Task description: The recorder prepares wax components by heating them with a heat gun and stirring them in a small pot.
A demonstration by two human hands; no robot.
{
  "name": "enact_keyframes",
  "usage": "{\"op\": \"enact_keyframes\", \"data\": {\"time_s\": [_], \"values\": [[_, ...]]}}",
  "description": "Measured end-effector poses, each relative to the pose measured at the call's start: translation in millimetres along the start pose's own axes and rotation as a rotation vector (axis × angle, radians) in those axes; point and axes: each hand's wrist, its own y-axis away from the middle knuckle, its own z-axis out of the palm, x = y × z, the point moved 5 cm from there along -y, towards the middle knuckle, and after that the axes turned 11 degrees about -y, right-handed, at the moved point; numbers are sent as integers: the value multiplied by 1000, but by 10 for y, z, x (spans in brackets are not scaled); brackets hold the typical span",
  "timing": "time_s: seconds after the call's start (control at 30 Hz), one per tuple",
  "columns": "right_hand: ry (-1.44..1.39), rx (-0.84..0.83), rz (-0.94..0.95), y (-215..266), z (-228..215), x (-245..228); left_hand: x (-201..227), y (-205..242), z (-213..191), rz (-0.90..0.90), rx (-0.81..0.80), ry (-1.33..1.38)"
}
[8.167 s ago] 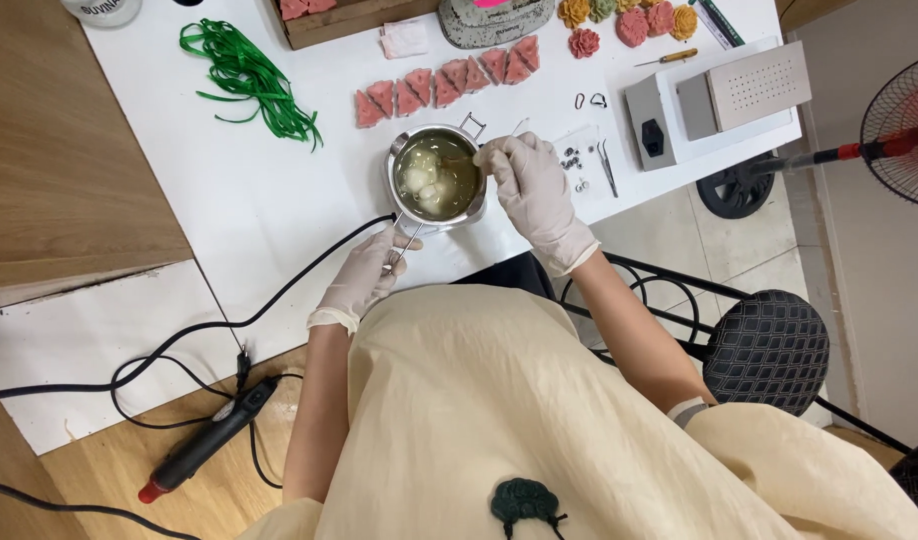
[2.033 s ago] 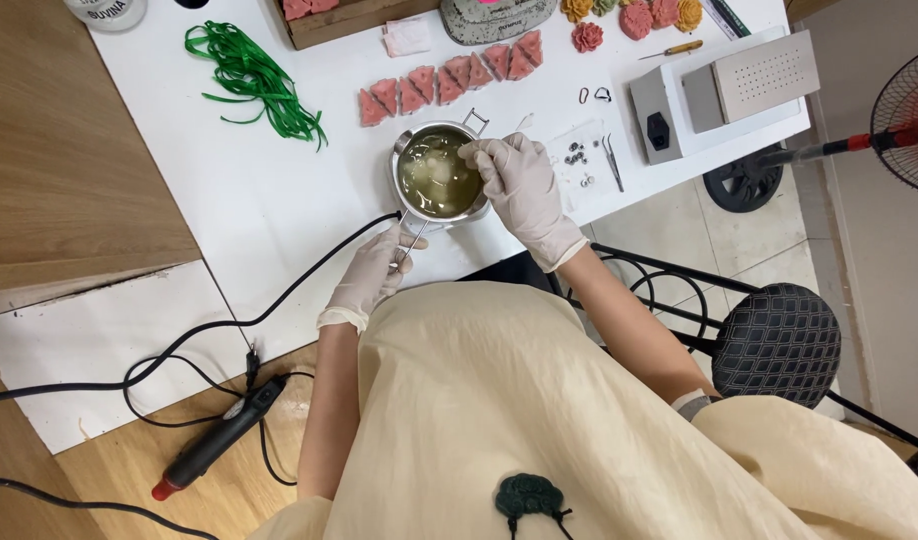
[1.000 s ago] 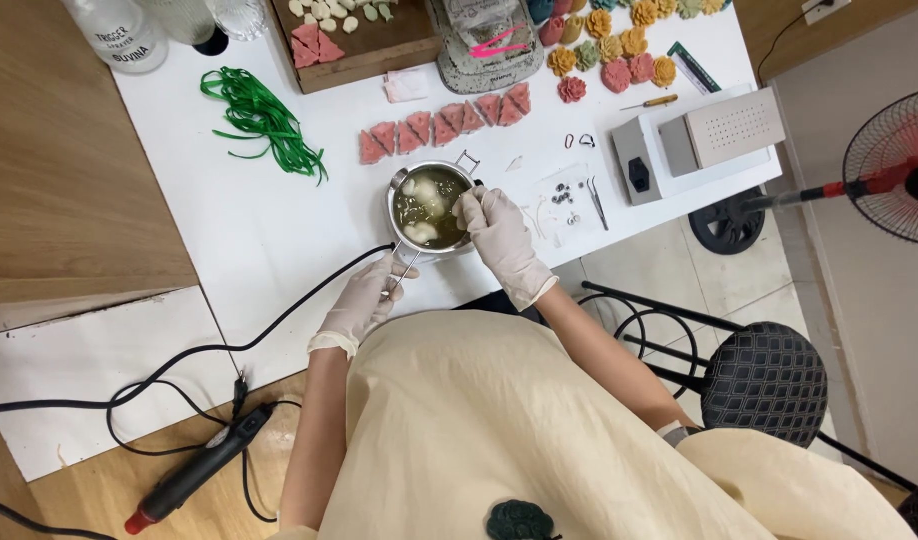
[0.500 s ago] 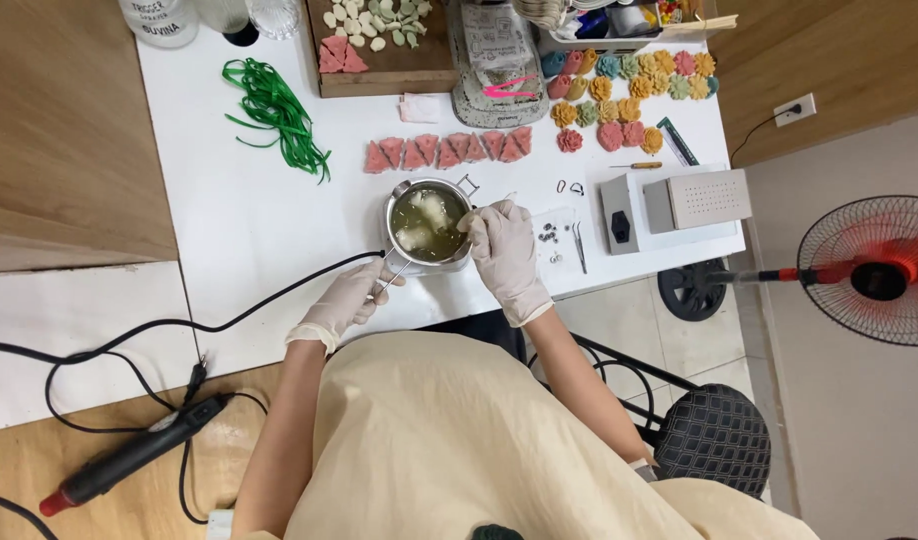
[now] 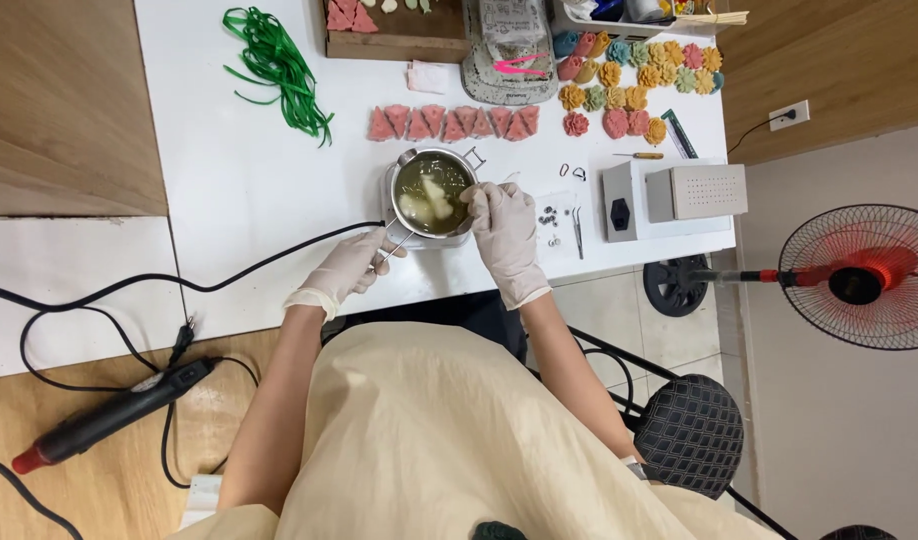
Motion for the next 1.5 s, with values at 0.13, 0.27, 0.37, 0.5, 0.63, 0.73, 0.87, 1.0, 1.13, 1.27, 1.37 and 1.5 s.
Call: {"op": "enact_keyframes", "data": {"time_s": [0.13,0.27,0.37,0.5,0.63,0.73,0.87,1.0,1.13,1.27,1.37,1.5], "values": [[-76,160,-89,12,-216,-273,43,32,-6,-6,23,-28],[-103,103,-60,68,-69,-206,-7,-16,-2,-16,-3,-18],[8,74,-59,113,98,-47,-20,-8,-25,-7,-2,-50],[7,38,63,87,26,-94,-8,-49,-50,6,-26,-12],[-89,159,-12,70,-176,-411,1,-39,-46,-3,-16,-33],[-121,52,-65,56,-34,-400,-30,-51,-40,-22,-19,-10],[-15,78,-39,79,89,-227,-60,-94,-72,-10,-24,-6],[-45,149,35,88,-55,-329,-44,-68,-102,18,-29,-47],[-39,224,-7,91,-86,-390,-46,-107,-136,39,-42,-41],[84,162,11,139,123,-228,-3,-77,-150,22,-29,-76],[69,121,-5,169,154,-238,-61,-108,-143,-4,-46,-27],[73,162,-55,140,-29,-379,-106,-122,-147,-9,-15,-30]]}}
